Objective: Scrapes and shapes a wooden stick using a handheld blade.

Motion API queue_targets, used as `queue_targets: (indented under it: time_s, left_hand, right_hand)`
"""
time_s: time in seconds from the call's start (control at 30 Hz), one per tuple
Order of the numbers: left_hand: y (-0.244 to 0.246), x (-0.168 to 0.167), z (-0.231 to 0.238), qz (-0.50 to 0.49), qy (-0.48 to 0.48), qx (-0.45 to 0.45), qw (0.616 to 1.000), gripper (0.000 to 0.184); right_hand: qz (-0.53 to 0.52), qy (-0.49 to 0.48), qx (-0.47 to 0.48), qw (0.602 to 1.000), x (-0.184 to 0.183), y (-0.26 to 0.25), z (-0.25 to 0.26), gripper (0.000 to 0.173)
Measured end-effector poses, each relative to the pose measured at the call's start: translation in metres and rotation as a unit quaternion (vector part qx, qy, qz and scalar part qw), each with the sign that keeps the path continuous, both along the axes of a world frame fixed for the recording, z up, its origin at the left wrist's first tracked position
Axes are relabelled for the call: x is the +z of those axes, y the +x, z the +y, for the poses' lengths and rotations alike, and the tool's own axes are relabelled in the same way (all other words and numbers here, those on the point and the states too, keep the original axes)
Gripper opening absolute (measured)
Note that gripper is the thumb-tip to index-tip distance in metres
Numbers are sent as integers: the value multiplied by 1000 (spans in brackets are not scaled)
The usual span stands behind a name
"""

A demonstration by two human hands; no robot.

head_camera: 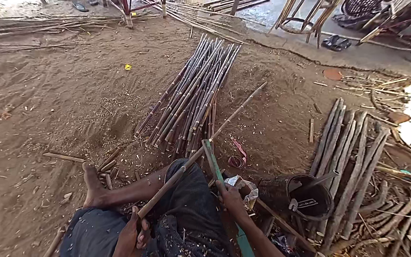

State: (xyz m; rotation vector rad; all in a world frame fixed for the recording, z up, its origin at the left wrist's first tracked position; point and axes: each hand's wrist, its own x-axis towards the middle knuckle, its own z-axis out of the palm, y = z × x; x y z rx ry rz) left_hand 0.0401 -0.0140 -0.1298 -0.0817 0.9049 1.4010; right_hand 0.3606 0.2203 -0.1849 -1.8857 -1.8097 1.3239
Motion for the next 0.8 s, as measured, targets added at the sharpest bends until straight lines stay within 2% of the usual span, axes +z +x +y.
queue_targets:
  time_s: [0.07, 0.1, 0.23, 0.27, 0.33, 0.37, 0.5, 0.53, 0.6, 0.63, 0.67, 0.77, 0.8]
  left_hand:
    - [-6, -1, -3, -30, 39, 9, 999, 74]
    - [-7, -1, -8, -35, 45, 5, 998, 74]
    - [1, -6, -6, -33, 34, 5, 999, 71]
    - [1, -6, -6, -35, 37, 9, 999, 71]
    - [-2, -4, -8, -26, 31, 18, 999, 72]
    - [-2, -4, -7, -9, 22, 18, 1000, 72]
    - [6, -1, -5, 128, -13, -2, 992, 66]
    - [5, -2, -5, 150, -7, -7, 989, 65]
    - [-1, -3, -10, 173, -1, -17, 985, 63]
    - [-2, -3, -12, 178, -1, -20, 984, 63]
    - [-3, -4, -11, 184, -1, -23, 983, 62]
    - [-1, -3, -10, 218, 4, -24, 976, 59]
    - [-1, -2, -10, 232, 4, -22, 972, 59]
  right_hand:
    - [-27, 8, 82, 996, 6, -9, -12, 60]
    - [0, -19, 91, 996, 8, -8, -17, 60]
    - [23, -49, -4, 999, 6, 10, 9, 60]
    - [8, -32, 32, 999, 7, 7, 1, 60]
    - [-48, 15, 166, 985, 16, -1, -29, 61]
    - [-62, 23, 187, 980, 21, -2, -34, 62]
    - [-7, -29, 3, 1000, 19, 12, 7, 61]
    - [-25, -14, 33, 999, 24, 9, 6, 61]
    - [-78, 25, 193, 978, 33, 1, -20, 63]
    - [-92, 31, 235, 967, 35, -1, -30, 63]
    - [-95, 24, 224, 970, 37, -2, -27, 63]
    - [-59, -13, 57, 997, 33, 6, 9, 66]
    - [-59, -4, 57, 997, 37, 4, 9, 66]
